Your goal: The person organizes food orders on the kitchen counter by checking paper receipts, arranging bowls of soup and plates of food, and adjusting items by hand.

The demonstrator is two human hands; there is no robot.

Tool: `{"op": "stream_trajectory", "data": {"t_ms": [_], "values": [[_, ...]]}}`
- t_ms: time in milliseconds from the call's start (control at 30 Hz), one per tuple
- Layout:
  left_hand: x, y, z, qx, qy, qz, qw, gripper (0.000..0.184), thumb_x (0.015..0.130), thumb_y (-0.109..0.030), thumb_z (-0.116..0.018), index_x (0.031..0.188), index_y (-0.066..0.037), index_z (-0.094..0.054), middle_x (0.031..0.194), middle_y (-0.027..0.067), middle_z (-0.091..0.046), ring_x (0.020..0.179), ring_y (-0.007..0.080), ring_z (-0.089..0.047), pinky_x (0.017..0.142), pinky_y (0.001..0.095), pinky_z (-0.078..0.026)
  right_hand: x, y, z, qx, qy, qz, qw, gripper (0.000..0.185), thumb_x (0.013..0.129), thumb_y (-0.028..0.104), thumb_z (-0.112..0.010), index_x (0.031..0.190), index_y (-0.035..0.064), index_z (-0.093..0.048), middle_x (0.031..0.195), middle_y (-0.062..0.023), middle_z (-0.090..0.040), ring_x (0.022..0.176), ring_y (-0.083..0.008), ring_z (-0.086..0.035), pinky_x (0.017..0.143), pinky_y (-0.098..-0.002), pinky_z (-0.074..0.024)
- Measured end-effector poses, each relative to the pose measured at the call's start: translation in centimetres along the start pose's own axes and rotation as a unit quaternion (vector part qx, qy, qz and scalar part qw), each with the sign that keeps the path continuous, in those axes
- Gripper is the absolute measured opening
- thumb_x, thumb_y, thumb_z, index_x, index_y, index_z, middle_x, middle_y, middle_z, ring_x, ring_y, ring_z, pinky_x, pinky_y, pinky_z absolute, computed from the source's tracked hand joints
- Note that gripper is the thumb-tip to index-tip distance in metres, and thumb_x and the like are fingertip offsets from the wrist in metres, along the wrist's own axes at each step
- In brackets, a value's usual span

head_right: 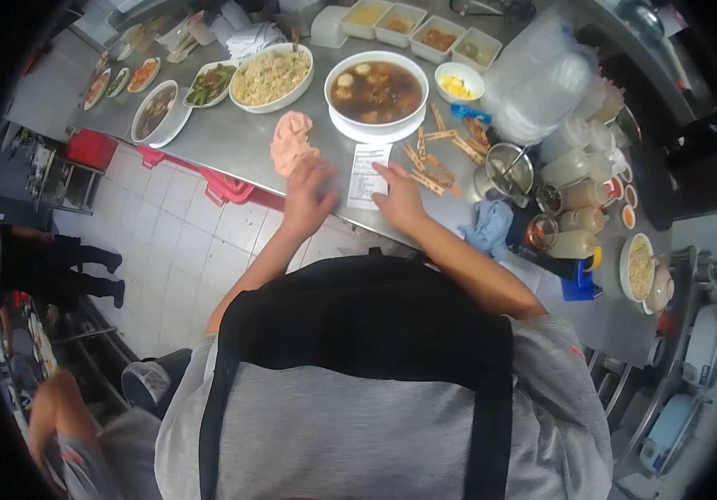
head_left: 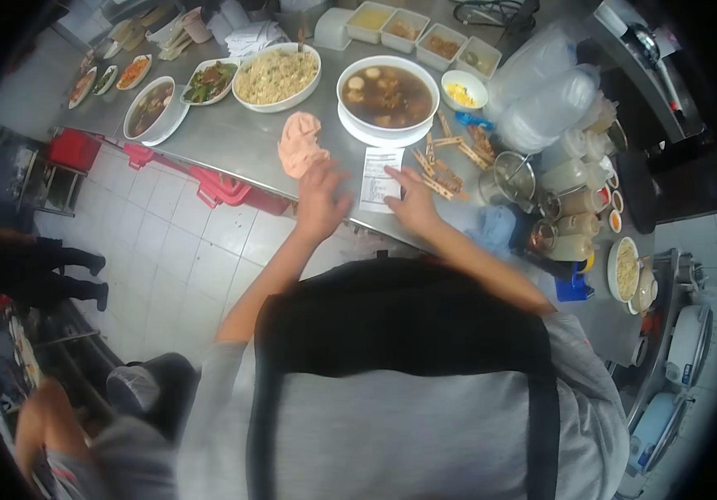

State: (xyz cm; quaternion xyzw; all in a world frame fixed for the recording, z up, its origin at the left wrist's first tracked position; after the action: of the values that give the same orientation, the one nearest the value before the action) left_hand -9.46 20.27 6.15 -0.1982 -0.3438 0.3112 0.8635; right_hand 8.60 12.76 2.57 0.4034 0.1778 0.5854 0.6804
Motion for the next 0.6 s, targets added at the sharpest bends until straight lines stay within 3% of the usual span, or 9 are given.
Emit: {"op": "stream_trajectory", "data": {"t_ms": [133, 233, 333, 433, 600], "values": [[-0.4, -1.6, -2.0, 0.003, 0.024, 0.031, 0.999, 0.034, 0.067, -0.014, -0.070, 0.100, -0.012, -0.060, 0.117, 0.0128, -0.051, 0.121, 0.0370, -0.039, 0.099, 0.0472, -0.030, 0.0, 0.4, 0.2, 0.010, 0.017, -0.032, 0.999, 0.060, 0.066, 0.007, -0.072, 0.123, 0.0113, -0.055, 0.120, -0.0187, -0.050, 0.074, -0.0213, -0.055, 0.073, -0.0308, -0.0476], [-0.9, -1.5, -2.7, 0.041, 0.035, 0.042, 0.998, 0.035, 0.068, -0.013, -0.070, 0.101, -0.012, -0.060, 0.118, 0.0126, -0.050, 0.122, 0.0375, -0.037, 0.099, 0.0476, -0.030, 0.0, 0.3, 0.3, 0.019, 0.025, -0.046, 0.998, 0.060, 0.066, 0.007, -0.072, 0.123, 0.0112, -0.055, 0.120, -0.0180, -0.050, 0.072, -0.0194, -0.055, 0.071, -0.0297, -0.0478], [-1.0, -1.7, -2.4, 0.052, 0.017, 0.040, 0.998, 0.036, 0.067, -0.010, -0.071, 0.101, -0.012, -0.058, 0.114, 0.0134, -0.053, 0.116, 0.0390, -0.043, 0.096, 0.0477, -0.035, -0.1, 0.2, 0.4, 0.023, 0.014, -0.038, 0.999, 0.060, 0.066, 0.007, -0.072, 0.123, 0.0112, -0.055, 0.119, -0.0174, -0.051, 0.071, -0.0190, -0.054, 0.070, -0.0296, -0.0477], [-1.0, -1.7, -2.6, 0.061, 0.020, 0.035, 0.997, 0.036, 0.067, -0.010, -0.070, 0.101, -0.014, -0.059, 0.115, 0.0135, -0.052, 0.116, 0.0380, -0.043, 0.096, 0.0467, -0.035, -0.2, 0.6, 0.6, 0.022, -0.007, -0.026, 0.999, 0.059, 0.062, 0.006, -0.072, 0.118, 0.0057, -0.056, 0.112, -0.0170, -0.054, 0.072, -0.0252, -0.057, 0.070, -0.0332, -0.0479], [-0.4, -1.9, -2.7, 0.063, 0.065, 0.080, 0.993, 0.036, 0.068, -0.009, -0.069, 0.101, -0.016, -0.059, 0.117, 0.0128, -0.048, 0.114, 0.0348, -0.043, 0.094, 0.0446, -0.035, -0.1, 0.7, 0.6, 0.030, -0.002, -0.026, 0.999, 0.058, 0.062, 0.006, -0.072, 0.118, 0.0041, -0.056, 0.110, -0.0169, -0.054, 0.072, -0.0256, -0.056, 0.070, -0.0337, -0.0474]]}}
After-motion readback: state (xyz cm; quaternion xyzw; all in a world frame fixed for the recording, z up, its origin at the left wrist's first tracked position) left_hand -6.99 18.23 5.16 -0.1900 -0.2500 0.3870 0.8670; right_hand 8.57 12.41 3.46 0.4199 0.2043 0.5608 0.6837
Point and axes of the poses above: each hand's wrist, its own x-axis towards the middle knuckle, its own z-axis out of the back of the hand, y = z × x, the point moved 5 cm from there along x, towards the middle knuckle
